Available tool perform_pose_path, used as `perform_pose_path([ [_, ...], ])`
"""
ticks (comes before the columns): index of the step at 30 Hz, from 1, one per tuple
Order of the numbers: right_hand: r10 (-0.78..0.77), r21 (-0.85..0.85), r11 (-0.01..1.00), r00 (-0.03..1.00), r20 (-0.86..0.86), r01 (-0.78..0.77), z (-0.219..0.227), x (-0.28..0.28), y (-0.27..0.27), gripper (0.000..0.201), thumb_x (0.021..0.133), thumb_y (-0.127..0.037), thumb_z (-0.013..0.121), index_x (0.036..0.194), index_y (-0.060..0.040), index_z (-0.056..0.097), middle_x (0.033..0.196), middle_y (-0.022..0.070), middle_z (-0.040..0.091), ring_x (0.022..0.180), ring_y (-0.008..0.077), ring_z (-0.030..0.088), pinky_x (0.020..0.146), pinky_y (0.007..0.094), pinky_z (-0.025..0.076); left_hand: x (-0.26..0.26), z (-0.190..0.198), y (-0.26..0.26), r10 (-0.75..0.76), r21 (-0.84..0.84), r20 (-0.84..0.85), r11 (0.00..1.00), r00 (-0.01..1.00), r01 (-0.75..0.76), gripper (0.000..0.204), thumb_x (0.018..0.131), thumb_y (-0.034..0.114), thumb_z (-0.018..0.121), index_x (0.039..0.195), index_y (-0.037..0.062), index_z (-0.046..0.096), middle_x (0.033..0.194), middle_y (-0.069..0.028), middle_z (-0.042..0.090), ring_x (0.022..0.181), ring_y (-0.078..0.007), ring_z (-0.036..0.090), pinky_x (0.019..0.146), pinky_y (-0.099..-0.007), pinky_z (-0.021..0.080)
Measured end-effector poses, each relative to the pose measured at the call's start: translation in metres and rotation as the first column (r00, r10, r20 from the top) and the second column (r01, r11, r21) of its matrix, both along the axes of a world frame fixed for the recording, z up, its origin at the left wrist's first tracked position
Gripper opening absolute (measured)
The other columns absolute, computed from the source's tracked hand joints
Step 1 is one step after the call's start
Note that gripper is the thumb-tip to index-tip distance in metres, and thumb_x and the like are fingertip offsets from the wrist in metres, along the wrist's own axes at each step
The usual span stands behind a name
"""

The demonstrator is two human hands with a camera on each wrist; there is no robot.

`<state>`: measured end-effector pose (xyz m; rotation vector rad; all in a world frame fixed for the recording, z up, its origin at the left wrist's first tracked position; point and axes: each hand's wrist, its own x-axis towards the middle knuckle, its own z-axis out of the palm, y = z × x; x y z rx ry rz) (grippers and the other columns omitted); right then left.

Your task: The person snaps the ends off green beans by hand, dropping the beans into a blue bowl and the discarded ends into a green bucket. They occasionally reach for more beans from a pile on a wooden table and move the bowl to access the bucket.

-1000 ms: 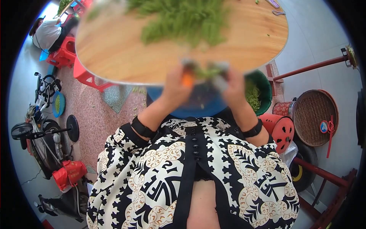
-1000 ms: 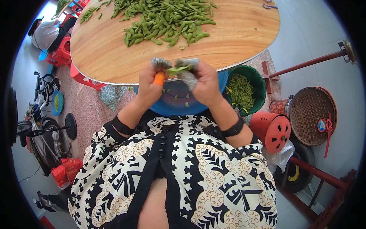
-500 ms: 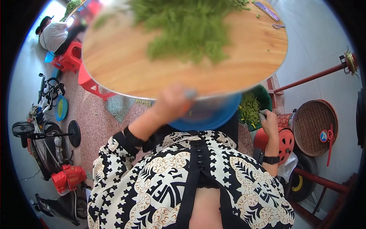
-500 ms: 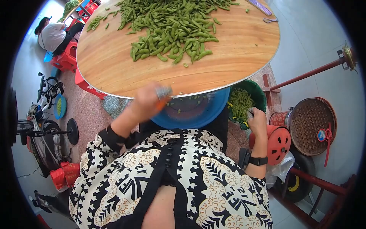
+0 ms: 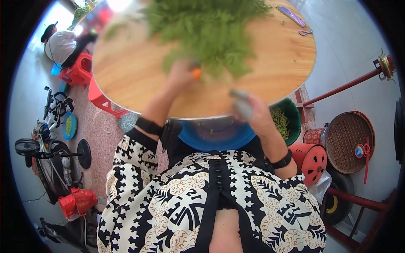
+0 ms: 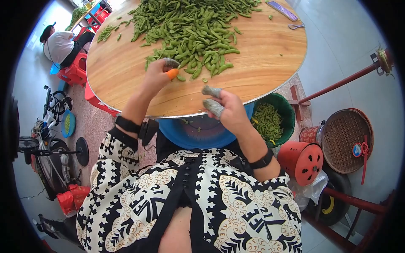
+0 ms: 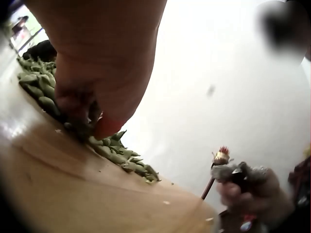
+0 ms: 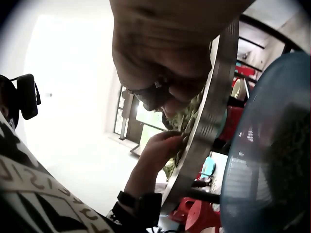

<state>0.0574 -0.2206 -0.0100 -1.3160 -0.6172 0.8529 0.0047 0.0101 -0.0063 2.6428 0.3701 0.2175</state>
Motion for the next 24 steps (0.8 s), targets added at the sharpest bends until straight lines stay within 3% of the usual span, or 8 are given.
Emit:
perform_pose_path([
  [2, 0.050, 0.008, 0.999, 0.987, -0.151, -0.049, 0.002, -0.005, 0.018, 0.033, 0.081, -0.011, 0.053, 0.110, 0.0012, 0.044, 0.076, 0.0038, 0.056, 0.057, 0.0049, 0.049, 0.049, 0.0164, 0.039, -0.011, -0.011, -0.010, 0.235, -0.877, 0.208, 0.474, 0.949, 0.075, 0.020, 0.073, 0.007, 0.060, 0.090, -0.0007, 0.052, 0.070, -0.0068, 0.057, 0.061, -0.0120, 0.055, 0.050, -0.0227, 0.042],
  [5, 0.067, 0.129, 0.991, 0.968, -0.242, -0.037, 0.005, -0.012, 0.036, 0.037, 0.081, -0.009, 0.052, 0.114, 0.0003, 0.039, 0.076, 0.0056, 0.057, 0.056, 0.0044, 0.049, 0.048, 0.0149, 0.038, -0.019, -0.007, -0.041, 0.373, -0.924, 0.327, 0.316, 0.868, 0.213, 0.016, 0.075, 0.003, 0.058, 0.089, 0.0009, 0.053, 0.074, -0.0060, 0.058, 0.063, -0.0125, 0.056, 0.054, -0.0216, 0.045],
  [10, -0.122, 0.129, 0.982, 0.985, -0.120, 0.138, 0.009, -0.013, 0.035, 0.022, 0.079, -0.007, 0.055, 0.099, 0.0006, 0.051, 0.075, 0.0039, 0.058, 0.057, 0.0044, 0.049, 0.048, 0.0154, 0.039, -0.031, -0.005, -0.070, 0.391, -0.872, 0.440, 0.400, 0.809, 0.281, 0.015, 0.075, -0.001, 0.058, 0.089, 0.0004, 0.052, 0.082, -0.0071, 0.057, 0.073, -0.0132, 0.056, 0.064, -0.0245, 0.048],
  [13, -0.054, 0.029, 0.998, 0.995, 0.082, 0.052, 0.003, 0.000, 0.021, 0.016, 0.079, -0.007, 0.055, 0.092, 0.0008, 0.055, 0.074, 0.0027, 0.058, 0.059, 0.0043, 0.050, 0.049, 0.0160, 0.040, -0.037, 0.008, -0.069, 0.227, -0.727, 0.452, 0.654, 0.863, 0.208, 0.016, 0.074, -0.002, 0.057, 0.089, -0.0004, 0.052, 0.089, -0.0106, 0.056, 0.080, -0.0171, 0.056, 0.068, -0.0268, 0.046],
  [14, -0.058, 0.025, 0.998, 0.995, 0.080, 0.056, 0.007, 0.004, 0.017, 0.016, 0.079, -0.007, 0.055, 0.092, 0.0008, 0.055, 0.074, 0.0027, 0.058, 0.059, 0.0043, 0.050, 0.049, 0.0160, 0.040, -0.040, 0.019, -0.070, 0.013, -0.292, 0.572, 0.938, 0.820, 0.189, 0.016, 0.074, 0.000, 0.057, 0.089, -0.0007, 0.051, 0.090, -0.0119, 0.054, 0.081, -0.0211, 0.055, 0.069, -0.0287, 0.045],
  [15, 0.051, -0.083, 0.996, 0.990, 0.130, -0.040, 0.015, 0.007, 0.012, 0.016, 0.079, -0.007, 0.055, 0.092, 0.0009, 0.054, 0.074, 0.0025, 0.058, 0.060, 0.0044, 0.051, 0.049, 0.0164, 0.040, -0.042, 0.026, -0.070, -0.235, 0.224, 0.569, 0.966, 0.788, 0.127, 0.017, 0.074, 0.003, 0.057, 0.089, -0.0011, 0.050, 0.092, -0.0132, 0.053, 0.081, -0.0252, 0.054, 0.069, -0.0306, 0.044],
  [18, 0.197, -0.200, 0.969, 0.946, 0.259, -0.147, 0.022, 0.012, 0.007, 0.016, 0.079, -0.007, 0.055, 0.092, 0.0013, 0.054, 0.075, 0.0022, 0.058, 0.061, 0.0045, 0.051, 0.049, 0.0168, 0.040, -0.049, 0.032, -0.068, -0.441, 0.408, 0.167, 0.845, 0.882, 0.345, 0.020, 0.075, 0.012, 0.057, 0.089, -0.0005, 0.049, 0.082, -0.0152, 0.053, 0.073, -0.0325, 0.052, 0.062, -0.0357, 0.042],
  [24, 0.051, 0.064, 0.997, 0.998, -0.032, -0.048, 0.027, 0.000, 0.001, 0.016, 0.079, -0.008, 0.055, 0.092, 0.0017, 0.055, 0.077, 0.0034, 0.059, 0.058, 0.0042, 0.050, 0.050, 0.0161, 0.041, -0.057, 0.023, -0.074, -0.168, -0.041, 0.307, 0.981, 0.937, 0.190, 0.013, 0.077, 0.013, 0.053, 0.082, 0.0026, 0.047, 0.066, -0.0159, 0.050, 0.063, -0.0350, 0.050, 0.053, -0.0396, 0.039],
])
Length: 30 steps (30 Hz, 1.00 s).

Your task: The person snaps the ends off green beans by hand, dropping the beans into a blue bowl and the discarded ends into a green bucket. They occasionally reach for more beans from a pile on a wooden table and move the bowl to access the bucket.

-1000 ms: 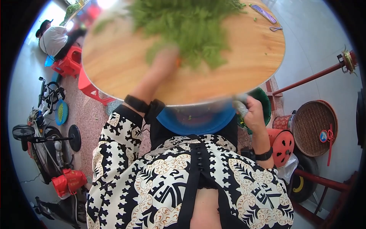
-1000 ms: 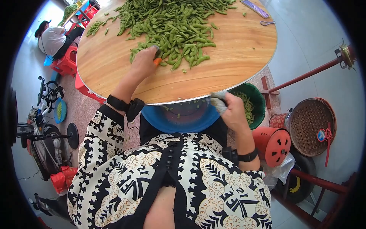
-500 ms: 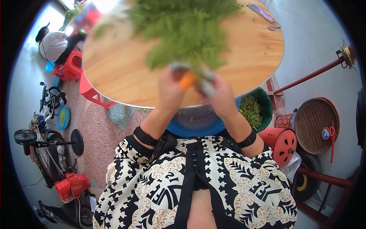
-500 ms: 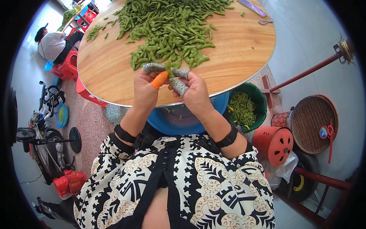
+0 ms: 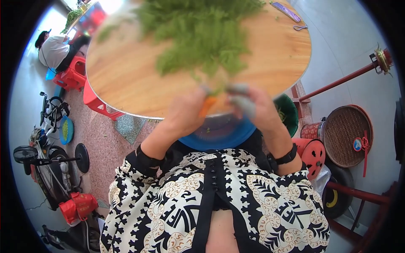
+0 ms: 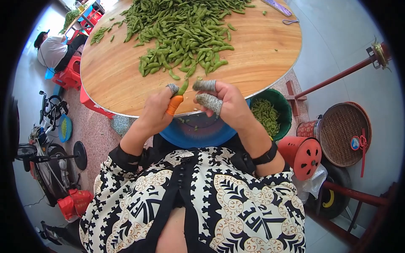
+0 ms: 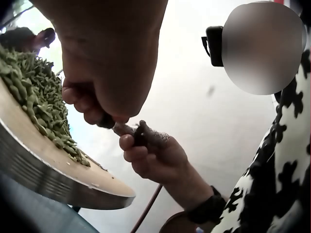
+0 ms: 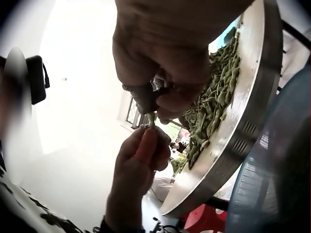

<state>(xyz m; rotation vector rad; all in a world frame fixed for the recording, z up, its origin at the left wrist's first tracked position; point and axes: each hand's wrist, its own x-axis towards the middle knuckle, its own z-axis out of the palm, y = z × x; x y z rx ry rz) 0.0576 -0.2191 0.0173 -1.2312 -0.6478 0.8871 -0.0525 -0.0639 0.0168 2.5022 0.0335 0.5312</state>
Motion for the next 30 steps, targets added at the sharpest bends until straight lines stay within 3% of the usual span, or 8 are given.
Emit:
perform_pose_path([
  [4, -0.007, 0.105, 0.994, 0.983, -0.183, 0.026, -0.007, -0.013, -0.001, 0.014, 0.081, -0.008, 0.054, 0.091, 0.0013, 0.055, 0.078, 0.0038, 0.059, 0.055, 0.0039, 0.050, 0.051, 0.0153, 0.041, -0.004, -0.001, -0.008, -0.078, -0.023, 0.037, 0.997, 0.996, 0.079, 0.011, 0.077, 0.011, 0.052, 0.079, 0.0024, 0.045, 0.065, -0.0160, 0.050, 0.063, -0.0354, 0.050, 0.052, -0.0398, 0.038],
  [17, -0.031, 0.021, 0.999, 0.997, -0.067, 0.033, 0.000, -0.017, -0.001, 0.009, 0.080, -0.006, 0.054, 0.086, 0.0000, 0.056, 0.072, 0.0009, 0.057, 0.057, 0.0036, 0.048, 0.051, 0.0161, 0.038, -0.002, -0.006, -0.012, -0.067, 0.207, 0.078, 0.977, 0.995, 0.050, 0.017, 0.073, 0.011, 0.056, 0.069, 0.0023, 0.042, 0.058, -0.0133, 0.048, 0.054, -0.0322, 0.050, 0.047, -0.0388, 0.037],
  [22, -0.044, 0.027, 0.998, 0.984, -0.170, 0.049, -0.012, -0.015, 0.004, 0.007, 0.078, -0.004, 0.055, 0.085, -0.0011, 0.056, 0.071, 0.0010, 0.056, 0.057, 0.0040, 0.048, 0.051, 0.0158, 0.037, -0.001, -0.015, -0.008, -0.117, 0.198, 0.080, 0.975, 0.990, 0.100, 0.018, 0.073, 0.011, 0.056, 0.068, 0.0029, 0.041, 0.057, -0.0145, 0.047, 0.054, -0.0344, 0.049, 0.046, -0.0402, 0.037],
  [25, -0.038, -0.043, 0.999, 0.976, -0.216, 0.030, -0.020, -0.012, 0.008, 0.007, 0.078, -0.006, 0.056, 0.083, -0.0021, 0.056, 0.070, 0.0013, 0.057, 0.057, 0.0044, 0.049, 0.050, 0.0154, 0.037, 0.000, -0.023, -0.007, -0.125, 0.212, 0.103, 0.972, 0.987, 0.101, 0.019, 0.077, 0.015, 0.055, 0.072, 0.0012, 0.043, 0.057, -0.0106, 0.046, 0.050, -0.0271, 0.048, 0.045, -0.0359, 0.036],
  [26, -0.040, -0.042, 0.999, 0.976, -0.216, 0.031, -0.024, -0.012, 0.009, 0.007, 0.078, -0.006, 0.056, 0.083, -0.0021, 0.056, 0.070, 0.0013, 0.057, 0.057, 0.0044, 0.049, 0.050, 0.0154, 0.037, 0.000, -0.022, -0.010, -0.165, -0.143, 0.101, 0.974, 0.981, 0.178, 0.019, 0.078, 0.017, 0.054, 0.076, 0.0005, 0.045, 0.058, -0.0079, 0.046, 0.049, -0.0219, 0.046, 0.045, -0.0329, 0.035],
  [27, -0.002, 0.033, 0.999, 0.966, -0.259, 0.011, -0.028, -0.013, 0.010, 0.007, 0.078, -0.007, 0.056, 0.083, -0.0026, 0.055, 0.070, 0.0013, 0.057, 0.057, 0.0045, 0.049, 0.050, 0.0152, 0.037, -0.001, -0.022, -0.011, -0.201, -0.478, 0.111, 0.848, 0.973, 0.230, 0.021, 0.080, 0.020, 0.053, 0.079, -0.0002, 0.047, 0.059, -0.0053, 0.045, 0.048, -0.0167, 0.044, 0.045, -0.0298, 0.035],
  [28, 0.039, 0.109, 0.994, 0.954, -0.297, -0.007, -0.031, -0.013, 0.012, 0.007, 0.078, -0.008, 0.057, 0.083, -0.0031, 0.055, 0.070, 0.0013, 0.057, 0.057, 0.0046, 0.050, 0.049, 0.0149, 0.037, -0.002, -0.027, -0.010, -0.203, -0.475, 0.111, 0.849, 0.973, 0.231, 0.021, 0.080, 0.020, 0.053, 0.079, -0.0002, 0.047, 0.059, -0.0053, 0.045, 0.048, -0.0167, 0.044, 0.045, -0.0298, 0.035],
  [30, 0.039, 0.161, 0.987, 0.957, -0.287, 0.008, -0.035, -0.014, 0.015, 0.008, 0.078, -0.010, 0.057, 0.083, -0.0034, 0.055, 0.070, 0.0011, 0.057, 0.056, 0.0045, 0.050, 0.049, 0.0146, 0.037, -0.004, -0.040, -0.008, -0.330, -0.987, 0.044, 0.130, 0.943, 0.091, 0.022, 0.082, 0.022, 0.052, 0.085, 0.0004, 0.049, 0.061, -0.0014, 0.044, 0.050, -0.0096, 0.040, 0.046, -0.0241, 0.034],
])
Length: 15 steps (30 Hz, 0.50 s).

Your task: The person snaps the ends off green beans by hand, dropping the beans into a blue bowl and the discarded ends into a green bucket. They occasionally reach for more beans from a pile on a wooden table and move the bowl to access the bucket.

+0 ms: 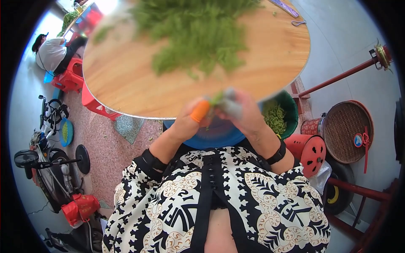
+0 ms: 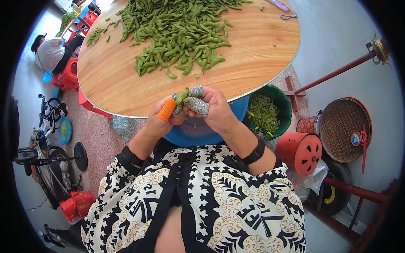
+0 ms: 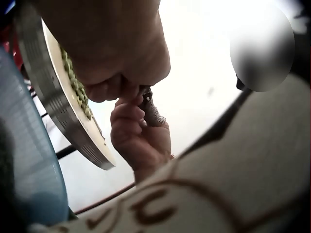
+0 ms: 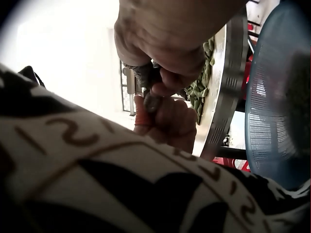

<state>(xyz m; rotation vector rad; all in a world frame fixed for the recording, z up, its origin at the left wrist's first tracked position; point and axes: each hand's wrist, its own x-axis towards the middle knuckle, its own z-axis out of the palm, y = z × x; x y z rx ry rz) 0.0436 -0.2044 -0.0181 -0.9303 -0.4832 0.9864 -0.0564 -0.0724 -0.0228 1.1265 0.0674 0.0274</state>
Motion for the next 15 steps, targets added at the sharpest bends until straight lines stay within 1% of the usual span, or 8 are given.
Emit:
perform_pose_path([
  [1, -0.017, 0.052, 0.999, 1.000, 0.007, 0.016, -0.001, -0.001, 0.000, 0.008, 0.079, -0.011, 0.057, 0.082, -0.0037, 0.055, 0.070, 0.0009, 0.057, 0.056, 0.0043, 0.050, 0.048, 0.0143, 0.037, 0.001, 0.000, 0.002, -0.003, 0.001, 0.000, 1.000, 1.000, 0.003, 0.022, 0.082, 0.022, 0.052, 0.085, 0.0004, 0.049, 0.061, -0.0014, 0.044, 0.050, -0.0096, 0.040, 0.046, -0.0241, 0.034],
  [3, -0.025, -0.014, 1.000, 0.998, 0.060, 0.026, 0.001, 0.004, -0.001, 0.008, 0.079, -0.010, 0.056, 0.083, -0.0035, 0.055, 0.070, 0.0011, 0.057, 0.056, 0.0044, 0.050, 0.049, 0.0145, 0.037, 0.005, 0.006, 0.006, 0.037, 0.505, 0.080, 0.860, 0.996, -0.073, 0.018, 0.081, 0.019, 0.053, 0.083, 0.0018, 0.049, 0.062, -0.0064, 0.048, 0.050, -0.0161, 0.047, 0.047, -0.0263, 0.036],
  [4, -0.029, -0.080, 0.996, 0.993, 0.112, 0.038, 0.002, 0.006, -0.001, 0.008, 0.079, -0.010, 0.056, 0.083, -0.0033, 0.055, 0.070, 0.0013, 0.057, 0.056, 0.0045, 0.050, 0.049, 0.0147, 0.037, 0.006, 0.012, 0.006, 0.038, 0.507, 0.081, 0.859, 0.996, -0.074, 0.018, 0.081, 0.019, 0.053, 0.083, 0.0018, 0.049, 0.062, -0.0064, 0.048, 0.050, -0.0161, 0.047, 0.047, -0.0263, 0.036],
  [5, -0.027, -0.081, 0.996, 0.994, 0.109, 0.036, 0.006, 0.006, 0.000, 0.008, 0.079, -0.010, 0.056, 0.083, -0.0033, 0.055, 0.070, 0.0013, 0.057, 0.056, 0.0045, 0.050, 0.049, 0.0147, 0.037, 0.007, 0.019, 0.003, 0.108, 0.809, 0.234, 0.529, 0.966, -0.255, 0.017, 0.080, 0.018, 0.053, 0.082, 0.0019, 0.049, 0.062, -0.0095, 0.049, 0.051, -0.0205, 0.049, 0.047, -0.0280, 0.037],
  [6, -0.051, -0.096, 0.993, 0.989, 0.136, 0.064, 0.013, 0.004, 0.000, 0.008, 0.080, -0.010, 0.055, 0.083, -0.0031, 0.055, 0.070, 0.0011, 0.057, 0.056, 0.0044, 0.049, 0.049, 0.0148, 0.037, 0.007, 0.023, 0.001, 0.099, 0.912, 0.393, 0.083, 0.914, -0.401, 0.016, 0.080, 0.018, 0.053, 0.081, 0.0020, 0.050, 0.063, -0.0126, 0.051, 0.053, -0.0248, 0.051, 0.047, -0.0296, 0.038],
  [9, -0.020, -0.158, 0.987, 0.990, 0.136, 0.042, 0.020, 0.005, -0.001, 0.007, 0.080, -0.009, 0.054, 0.083, -0.0030, 0.056, 0.069, 0.0008, 0.056, 0.057, 0.0042, 0.049, 0.050, 0.0154, 0.037, 0.007, 0.022, 0.006, 0.029, 0.921, 0.388, -0.052, 0.921, -0.386, 0.014, 0.079, 0.015, 0.054, 0.081, 0.0025, 0.050, 0.064, -0.0181, 0.051, 0.058, -0.0318, 0.051, 0.048, -0.0332, 0.039],
  [13, -0.052, -0.083, 0.994, 0.987, 0.150, 0.065, 0.017, 0.002, 0.005, 0.005, 0.079, -0.006, 0.055, 0.083, -0.0028, 0.056, 0.068, -0.0005, 0.055, 0.057, 0.0038, 0.047, 0.050, 0.0163, 0.037, 0.012, 0.008, 0.004, 0.068, 0.869, 0.485, 0.070, 0.872, -0.489, 0.016, 0.081, 0.017, 0.052, 0.079, 0.0016, 0.049, 0.059, -0.0115, 0.050, 0.050, -0.0249, 0.050, 0.045, -0.0298, 0.037],
  [15, -0.067, -0.060, 0.994, 0.958, 0.278, 0.087, 0.014, 0.004, 0.008, 0.005, 0.079, -0.005, 0.055, 0.083, -0.0023, 0.055, 0.068, -0.0008, 0.055, 0.057, 0.0036, 0.047, 0.051, 0.0165, 0.037, 0.014, 0.002, 0.002, 0.219, 0.715, 0.421, 0.518, 0.880, -0.470, 0.022, 0.085, 0.022, 0.047, 0.076, 0.0022, 0.048, 0.053, -0.0026, 0.044, 0.042, -0.0141, 0.041, 0.039, -0.0253, 0.031],
])
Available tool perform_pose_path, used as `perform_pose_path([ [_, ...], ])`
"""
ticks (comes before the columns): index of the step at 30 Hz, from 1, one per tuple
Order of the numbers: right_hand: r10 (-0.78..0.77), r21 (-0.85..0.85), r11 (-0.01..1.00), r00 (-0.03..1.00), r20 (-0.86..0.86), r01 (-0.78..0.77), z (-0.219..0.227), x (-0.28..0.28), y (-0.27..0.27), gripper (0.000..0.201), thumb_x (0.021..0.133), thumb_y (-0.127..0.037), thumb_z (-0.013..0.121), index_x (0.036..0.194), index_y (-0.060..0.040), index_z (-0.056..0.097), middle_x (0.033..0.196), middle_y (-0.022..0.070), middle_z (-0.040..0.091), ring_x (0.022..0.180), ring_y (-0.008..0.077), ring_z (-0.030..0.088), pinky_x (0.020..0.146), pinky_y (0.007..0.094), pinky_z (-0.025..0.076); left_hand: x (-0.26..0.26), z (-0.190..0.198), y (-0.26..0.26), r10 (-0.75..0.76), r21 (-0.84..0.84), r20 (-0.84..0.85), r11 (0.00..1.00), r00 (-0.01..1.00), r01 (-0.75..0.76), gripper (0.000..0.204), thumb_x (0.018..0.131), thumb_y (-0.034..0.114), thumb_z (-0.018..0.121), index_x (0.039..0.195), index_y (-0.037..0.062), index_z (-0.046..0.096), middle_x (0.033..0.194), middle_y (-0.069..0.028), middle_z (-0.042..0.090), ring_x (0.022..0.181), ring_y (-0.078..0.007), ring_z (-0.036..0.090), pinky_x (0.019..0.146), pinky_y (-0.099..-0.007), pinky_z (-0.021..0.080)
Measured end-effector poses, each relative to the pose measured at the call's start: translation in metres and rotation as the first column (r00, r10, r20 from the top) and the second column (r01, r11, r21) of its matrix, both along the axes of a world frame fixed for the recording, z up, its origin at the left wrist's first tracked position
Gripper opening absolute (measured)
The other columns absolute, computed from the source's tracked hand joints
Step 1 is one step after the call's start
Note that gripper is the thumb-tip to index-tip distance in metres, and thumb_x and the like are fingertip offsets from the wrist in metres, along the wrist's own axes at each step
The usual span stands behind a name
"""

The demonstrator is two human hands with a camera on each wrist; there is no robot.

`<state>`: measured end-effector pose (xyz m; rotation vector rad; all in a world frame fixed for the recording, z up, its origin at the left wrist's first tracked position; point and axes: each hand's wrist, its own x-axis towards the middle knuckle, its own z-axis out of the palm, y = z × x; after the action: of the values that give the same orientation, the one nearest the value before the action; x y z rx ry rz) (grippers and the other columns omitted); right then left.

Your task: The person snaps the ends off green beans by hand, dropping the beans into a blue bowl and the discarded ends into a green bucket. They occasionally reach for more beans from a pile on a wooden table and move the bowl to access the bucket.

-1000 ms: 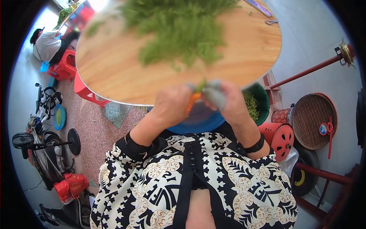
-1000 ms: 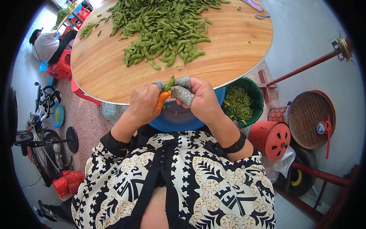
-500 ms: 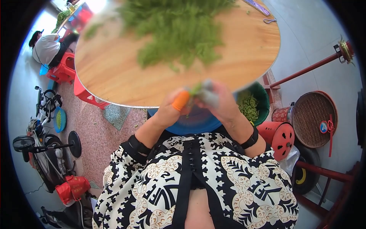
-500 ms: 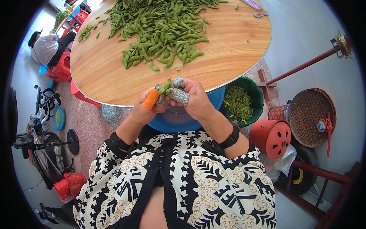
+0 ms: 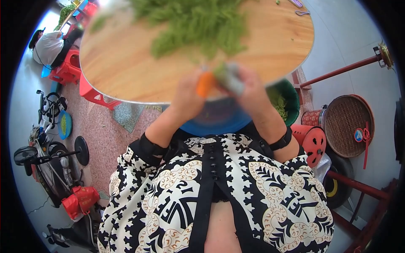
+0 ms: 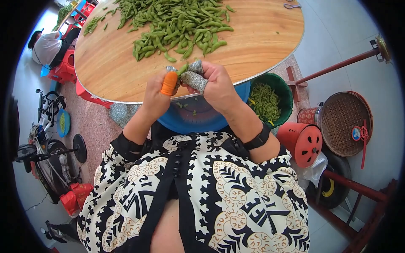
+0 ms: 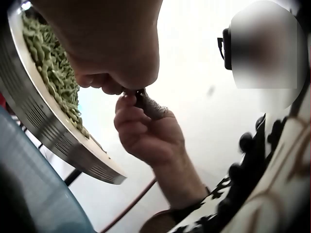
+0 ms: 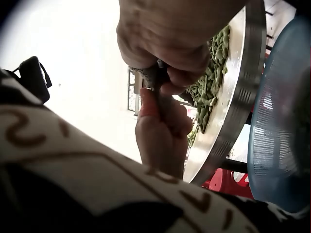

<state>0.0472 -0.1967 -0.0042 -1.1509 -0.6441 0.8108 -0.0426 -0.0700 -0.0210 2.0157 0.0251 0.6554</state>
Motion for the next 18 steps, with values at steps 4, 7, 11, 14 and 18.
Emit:
perform_pose_path([
  [4, 0.025, 0.077, 0.996, 0.977, 0.214, -0.043, -0.008, 0.007, 0.001, 0.006, 0.080, -0.005, 0.054, 0.084, -0.0010, 0.055, 0.069, -0.0014, 0.054, 0.058, 0.0037, 0.047, 0.052, 0.0170, 0.038, -0.003, 0.023, -0.011, -0.141, -0.550, -0.144, 0.834, 0.979, 0.040, 0.030, 0.088, 0.030, 0.042, 0.074, 0.0046, 0.049, 0.051, 0.0034, 0.037, 0.039, -0.0066, 0.028, 0.037, -0.0219, 0.022],
  [7, 0.051, 0.074, 0.995, 0.969, 0.243, -0.071, -0.016, 0.006, 0.000, 0.007, 0.080, -0.005, 0.053, 0.085, -0.0008, 0.055, 0.070, -0.0010, 0.054, 0.059, 0.0041, 0.047, 0.053, 0.0173, 0.039, -0.006, 0.032, -0.014, -0.254, -0.893, -0.241, 0.437, 0.937, -0.111, 0.033, 0.089, 0.034, 0.038, 0.074, 0.0070, 0.049, 0.049, 0.0032, 0.034, 0.037, -0.0067, 0.022, 0.037, -0.0220, 0.019],
  [11, 0.088, 0.039, 0.995, 0.995, 0.056, -0.090, -0.006, 0.004, -0.004, 0.008, 0.081, -0.006, 0.052, 0.086, -0.0002, 0.056, 0.070, -0.0004, 0.055, 0.059, 0.0044, 0.048, 0.054, 0.0173, 0.039, -0.006, 0.019, -0.004, -0.447, -0.958, -0.229, 0.259, 0.865, -0.119, 0.036, 0.089, 0.037, 0.035, 0.075, 0.0070, 0.049, 0.048, 0.0031, 0.035, 0.037, -0.0070, 0.022, 0.038, -0.0218, 0.019],
  [14, 0.070, 0.025, 0.997, 0.997, -0.018, -0.069, -0.004, 0.008, -0.009, 0.008, 0.080, -0.009, 0.054, 0.083, -0.0020, 0.056, 0.069, 0.0001, 0.055, 0.057, 0.0041, 0.048, 0.051, 0.0161, 0.038, -0.007, 0.018, -0.001, -0.375, -0.758, -0.218, 0.647, 0.901, 0.086, 0.035, 0.089, 0.035, 0.036, 0.075, 0.0053, 0.049, 0.049, 0.0007, 0.038, 0.039, -0.0097, 0.029, 0.039, -0.0237, 0.024],
  [18, 0.072, -0.008, 0.997, 0.995, -0.074, -0.073, 0.001, 0.008, -0.012, 0.007, 0.079, -0.010, 0.056, 0.081, -0.0042, 0.056, 0.068, 0.0009, 0.057, 0.055, 0.0035, 0.049, 0.048, 0.0149, 0.037, -0.008, 0.026, -0.005, 0.006, 0.389, 0.025, 0.921, 1.000, -0.015, 0.024, 0.086, 0.023, 0.044, 0.077, 0.0012, 0.047, 0.055, -0.0080, 0.047, 0.049, -0.0192, 0.047, 0.045, -0.0303, 0.036],
])
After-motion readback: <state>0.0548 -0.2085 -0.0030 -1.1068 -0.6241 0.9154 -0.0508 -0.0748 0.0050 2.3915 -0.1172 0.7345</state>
